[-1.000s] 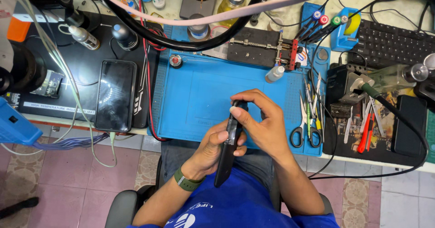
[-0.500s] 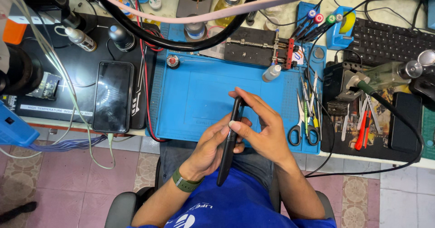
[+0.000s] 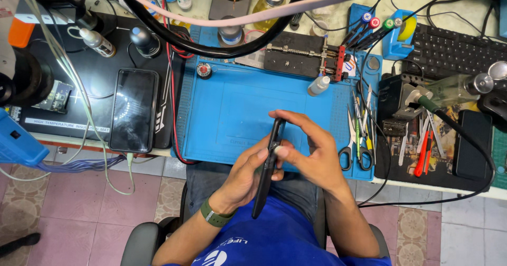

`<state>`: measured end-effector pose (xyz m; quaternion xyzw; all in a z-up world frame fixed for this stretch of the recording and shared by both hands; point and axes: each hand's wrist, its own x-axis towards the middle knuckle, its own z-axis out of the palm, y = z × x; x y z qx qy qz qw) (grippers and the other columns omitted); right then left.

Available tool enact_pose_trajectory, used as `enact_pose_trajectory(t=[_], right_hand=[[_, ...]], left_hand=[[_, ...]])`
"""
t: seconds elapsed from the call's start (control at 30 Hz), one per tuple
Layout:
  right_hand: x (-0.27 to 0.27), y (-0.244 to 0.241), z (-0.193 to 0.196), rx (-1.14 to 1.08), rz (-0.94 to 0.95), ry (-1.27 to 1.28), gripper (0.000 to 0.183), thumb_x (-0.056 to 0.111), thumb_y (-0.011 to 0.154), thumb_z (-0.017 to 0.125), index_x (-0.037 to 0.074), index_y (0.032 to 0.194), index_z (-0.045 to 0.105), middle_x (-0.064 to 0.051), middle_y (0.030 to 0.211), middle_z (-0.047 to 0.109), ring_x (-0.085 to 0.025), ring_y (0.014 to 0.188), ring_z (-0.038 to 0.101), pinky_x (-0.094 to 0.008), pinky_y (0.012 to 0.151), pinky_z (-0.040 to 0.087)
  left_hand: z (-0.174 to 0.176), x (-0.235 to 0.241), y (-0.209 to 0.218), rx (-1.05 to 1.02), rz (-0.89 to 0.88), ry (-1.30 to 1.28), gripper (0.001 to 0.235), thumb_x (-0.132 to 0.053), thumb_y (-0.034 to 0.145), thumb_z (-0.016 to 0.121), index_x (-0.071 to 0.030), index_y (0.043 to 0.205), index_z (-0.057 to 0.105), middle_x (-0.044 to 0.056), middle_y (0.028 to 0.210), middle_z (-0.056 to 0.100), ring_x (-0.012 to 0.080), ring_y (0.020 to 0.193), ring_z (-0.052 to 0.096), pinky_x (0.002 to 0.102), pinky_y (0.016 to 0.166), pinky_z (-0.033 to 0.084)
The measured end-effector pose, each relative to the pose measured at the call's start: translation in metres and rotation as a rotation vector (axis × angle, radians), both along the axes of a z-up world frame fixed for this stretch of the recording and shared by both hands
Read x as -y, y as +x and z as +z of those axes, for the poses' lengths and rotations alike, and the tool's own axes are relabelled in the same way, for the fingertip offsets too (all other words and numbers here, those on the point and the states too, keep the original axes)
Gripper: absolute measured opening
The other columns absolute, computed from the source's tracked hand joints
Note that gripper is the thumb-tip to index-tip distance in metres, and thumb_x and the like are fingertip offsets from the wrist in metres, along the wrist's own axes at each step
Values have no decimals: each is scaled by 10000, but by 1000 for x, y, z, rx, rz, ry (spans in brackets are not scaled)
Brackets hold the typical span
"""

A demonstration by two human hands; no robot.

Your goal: The person disassembles a smartphone using a metal pick and a red plastic pry tool. They remove the back cover, disconnect internal components, and place the parts on the workbench.

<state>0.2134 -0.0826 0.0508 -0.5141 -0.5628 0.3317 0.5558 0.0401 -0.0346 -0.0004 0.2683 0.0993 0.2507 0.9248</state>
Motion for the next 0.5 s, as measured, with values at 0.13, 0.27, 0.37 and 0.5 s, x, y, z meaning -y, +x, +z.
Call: enact_pose_trajectory(t=[0.13, 0.27, 0.37, 0.5], right_hand=[[-1, -7, -10, 39, -102, -54, 474, 147, 889, 804, 12, 1311, 637, -89, 1212, 634, -178, 1126, 626, -301, 966, 516], [-5, -15, -23, -146, -140, -138, 405, 132, 883, 811, 14, 1229, 636, -59, 1108, 600, -159, 1026, 601, -305, 862, 529], [-6, -15, -28, -48, -116, -15, 409, 142, 926, 794, -4, 1269, 625, -89, 1191, 596, -191, 1128, 594, -314, 1034, 481], [-7, -10, -28, -177, -96, 17, 351, 207, 1018, 710, 2, 1293, 634, -97, 1260, 633, -211, 1220, 622, -337, 1121, 486]], left_hand=[[1, 3, 1, -26, -3, 80, 750, -547, 1070, 482, 80, 1482, 485, 83, 1190, 573, 136, 948, 487, 268, 791, 458], [1, 0, -3, -30, 3, 113, 741, -528, 1011, 508, 48, 1476, 477, 60, 1273, 564, 133, 959, 514, 271, 815, 465], [0, -2, -4, -111, 41, 204, 665, -390, 995, 580, 63, 1474, 495, 73, 1272, 531, 137, 1003, 511, 293, 821, 460], [2, -2, -5, -150, 98, 277, 593, -306, 1033, 589, 100, 1463, 545, 113, 1208, 498, 168, 964, 522, 314, 848, 470]])
